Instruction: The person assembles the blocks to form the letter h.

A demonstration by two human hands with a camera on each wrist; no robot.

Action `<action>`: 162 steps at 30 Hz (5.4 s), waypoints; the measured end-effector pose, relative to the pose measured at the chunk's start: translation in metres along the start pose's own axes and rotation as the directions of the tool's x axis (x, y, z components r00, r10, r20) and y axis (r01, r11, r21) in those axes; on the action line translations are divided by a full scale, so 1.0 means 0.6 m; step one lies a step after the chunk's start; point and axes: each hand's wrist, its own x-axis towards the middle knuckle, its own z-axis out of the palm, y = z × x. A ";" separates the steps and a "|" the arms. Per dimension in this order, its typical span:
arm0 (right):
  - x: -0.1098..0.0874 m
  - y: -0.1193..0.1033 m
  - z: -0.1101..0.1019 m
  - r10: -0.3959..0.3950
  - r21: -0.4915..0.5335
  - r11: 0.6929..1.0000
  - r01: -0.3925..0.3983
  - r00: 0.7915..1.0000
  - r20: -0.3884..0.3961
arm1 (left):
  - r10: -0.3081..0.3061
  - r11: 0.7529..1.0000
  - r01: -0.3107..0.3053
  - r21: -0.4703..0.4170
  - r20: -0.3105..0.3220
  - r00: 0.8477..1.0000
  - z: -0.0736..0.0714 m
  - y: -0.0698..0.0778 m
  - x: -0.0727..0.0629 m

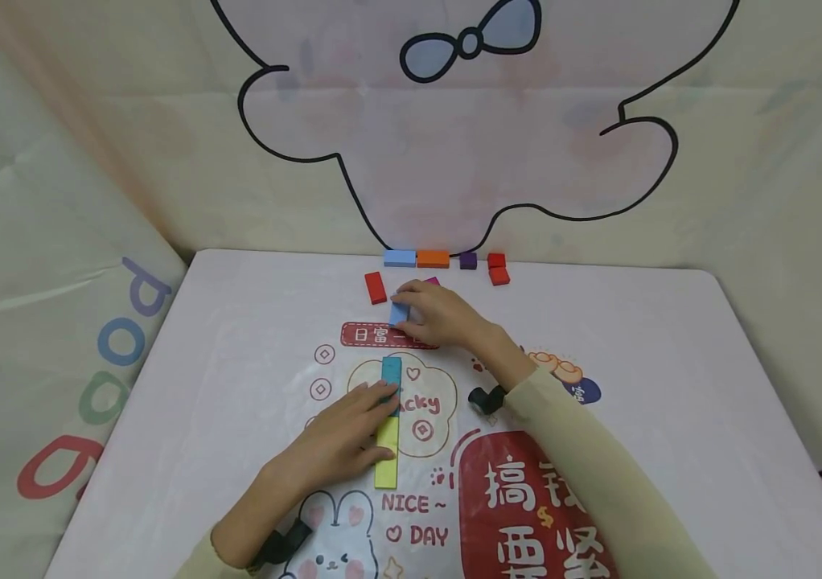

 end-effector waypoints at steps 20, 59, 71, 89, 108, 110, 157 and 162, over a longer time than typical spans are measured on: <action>-0.028 -0.031 0.018 -0.064 0.034 0.997 0.062 0.996 0.057 | -0.023 1.000 0.023 0.007 0.012 1.000 0.001 -0.001 0.000; -0.045 -0.026 0.039 -0.113 0.012 0.994 0.112 0.993 0.047 | 0.004 1.000 -0.004 0.020 0.008 1.000 -0.005 0.004 0.000; -0.052 -0.032 0.035 -0.098 0.044 0.994 0.096 0.994 0.046 | 0.011 1.000 -0.011 0.022 0.004 1.000 -0.006 0.005 0.000; -0.051 -0.037 0.031 -0.077 -0.010 0.997 0.078 0.994 0.073 | -0.012 1.000 0.011 0.019 0.017 1.000 -0.017 0.009 0.004; -0.049 -0.033 0.027 -0.095 0.017 0.995 0.095 0.995 0.038 | -0.016 1.000 0.016 0.007 0.036 0.999 -0.025 0.012 0.007; -0.048 -0.034 0.030 -0.101 0.007 0.995 0.101 0.994 0.033 | -0.014 1.000 0.014 0.004 0.034 0.999 -0.021 0.009 0.005; 0.020 0.015 0.007 0.070 0.053 0.997 -0.062 0.987 -0.147 | -0.006 1.000 0.006 0.011 0.013 1.000 -0.010 0.003 0.002; 0.037 0.023 0.008 0.077 0.079 0.995 -0.069 0.991 -0.111 | -0.036 0.999 0.036 0.002 0.015 0.999 -0.004 0.005 -0.003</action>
